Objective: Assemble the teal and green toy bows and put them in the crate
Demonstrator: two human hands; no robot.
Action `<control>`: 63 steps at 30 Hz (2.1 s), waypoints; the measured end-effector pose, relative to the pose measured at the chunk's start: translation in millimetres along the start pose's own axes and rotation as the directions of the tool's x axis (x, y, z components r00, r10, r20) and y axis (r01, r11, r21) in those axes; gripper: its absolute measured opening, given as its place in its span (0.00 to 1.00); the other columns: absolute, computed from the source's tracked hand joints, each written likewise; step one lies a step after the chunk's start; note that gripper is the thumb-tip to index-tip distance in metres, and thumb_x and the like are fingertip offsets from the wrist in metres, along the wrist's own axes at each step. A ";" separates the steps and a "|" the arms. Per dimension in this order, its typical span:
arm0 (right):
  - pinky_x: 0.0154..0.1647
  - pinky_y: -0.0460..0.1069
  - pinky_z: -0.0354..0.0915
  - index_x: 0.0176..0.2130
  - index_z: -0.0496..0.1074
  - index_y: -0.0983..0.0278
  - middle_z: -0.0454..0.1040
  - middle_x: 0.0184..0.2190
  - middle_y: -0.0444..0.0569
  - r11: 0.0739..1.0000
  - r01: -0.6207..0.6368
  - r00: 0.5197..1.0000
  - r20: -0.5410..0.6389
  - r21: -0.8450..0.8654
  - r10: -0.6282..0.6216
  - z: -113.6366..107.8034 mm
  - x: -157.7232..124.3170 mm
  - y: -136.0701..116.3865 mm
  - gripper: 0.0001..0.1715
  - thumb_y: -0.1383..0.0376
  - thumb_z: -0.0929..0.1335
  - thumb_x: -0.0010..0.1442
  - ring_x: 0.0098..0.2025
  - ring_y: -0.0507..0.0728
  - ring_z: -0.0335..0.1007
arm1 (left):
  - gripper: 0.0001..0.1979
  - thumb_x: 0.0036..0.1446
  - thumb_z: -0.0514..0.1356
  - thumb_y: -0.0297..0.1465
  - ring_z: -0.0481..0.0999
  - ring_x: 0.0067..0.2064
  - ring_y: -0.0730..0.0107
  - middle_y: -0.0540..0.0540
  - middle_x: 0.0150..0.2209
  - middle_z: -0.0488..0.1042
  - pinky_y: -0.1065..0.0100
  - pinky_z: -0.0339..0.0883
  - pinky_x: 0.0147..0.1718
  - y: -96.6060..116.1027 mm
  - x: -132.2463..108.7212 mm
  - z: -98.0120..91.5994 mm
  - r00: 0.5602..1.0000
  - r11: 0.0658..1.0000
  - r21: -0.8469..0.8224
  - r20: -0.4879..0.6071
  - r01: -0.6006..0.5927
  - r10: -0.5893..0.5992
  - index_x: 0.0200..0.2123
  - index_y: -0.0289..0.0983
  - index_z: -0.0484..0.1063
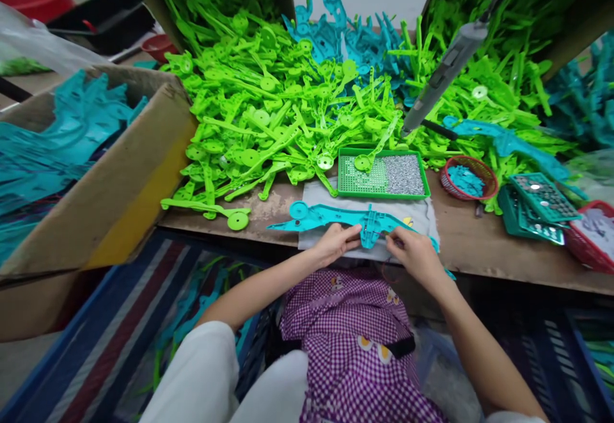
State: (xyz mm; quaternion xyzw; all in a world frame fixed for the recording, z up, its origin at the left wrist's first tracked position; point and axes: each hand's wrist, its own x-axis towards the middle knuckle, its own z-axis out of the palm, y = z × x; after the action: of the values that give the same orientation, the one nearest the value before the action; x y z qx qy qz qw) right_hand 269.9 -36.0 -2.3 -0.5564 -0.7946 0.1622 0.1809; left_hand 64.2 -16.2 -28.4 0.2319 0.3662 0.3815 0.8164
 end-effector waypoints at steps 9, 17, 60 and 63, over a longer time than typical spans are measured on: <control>0.31 0.47 0.58 0.32 0.69 0.62 0.74 0.27 0.48 0.999 -0.049 0.997 0.062 0.007 0.048 0.3 0.6 -3.8 0.13 0.60 0.60 0.63 0.30 0.55 0.70 | 0.20 0.51 0.68 0.35 0.78 0.47 0.57 0.35 0.45 0.78 0.53 0.68 0.52 0.2 -2.8 3.3 0.999 0.999 0.023 0.010 -0.038 0.038 0.45 0.30 0.75; 0.29 0.47 0.56 0.32 0.67 0.62 0.72 0.25 0.46 0.997 -0.047 0.996 0.080 0.058 0.042 -2.1 2.5 2.1 0.13 0.59 0.60 0.64 0.27 0.54 0.69 | 0.18 0.50 0.68 0.35 0.79 0.45 0.55 0.34 0.41 0.80 0.53 0.68 0.51 0.5 -1.1 2.5 1.000 1.000 0.009 -0.014 -0.014 0.014 0.41 0.28 0.76; 0.33 0.48 0.57 0.36 0.74 0.60 0.78 0.36 0.48 0.988 -0.097 0.983 0.146 -0.122 0.115 13.6 25.5 -9.5 0.13 0.61 0.61 0.65 0.37 0.57 0.73 | 0.17 0.55 0.61 0.43 0.74 0.29 0.67 0.45 0.29 0.77 0.63 0.69 0.35 8.9 -33.8 -4.3 0.972 0.632 0.770 -0.072 -0.089 0.224 0.38 0.34 0.77; 0.32 0.48 0.56 0.38 0.74 0.59 0.79 0.36 0.48 0.984 -0.114 0.971 0.196 -0.138 0.140 12.8 28.3 -8.1 0.14 0.59 0.61 0.64 0.38 0.57 0.73 | 0.11 0.57 0.61 0.38 0.74 0.39 0.63 0.45 0.36 0.76 0.61 0.66 0.43 23.9 -32.6 -0.8 0.890 0.200 0.961 0.083 -0.190 0.448 0.38 0.39 0.78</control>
State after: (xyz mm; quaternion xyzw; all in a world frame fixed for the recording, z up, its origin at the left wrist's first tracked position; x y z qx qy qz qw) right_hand 248.3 -12.8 -6.9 -0.5969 -0.7802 0.1795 0.0518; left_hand 38.3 -27.5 0.6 0.7006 0.5486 0.2687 0.3686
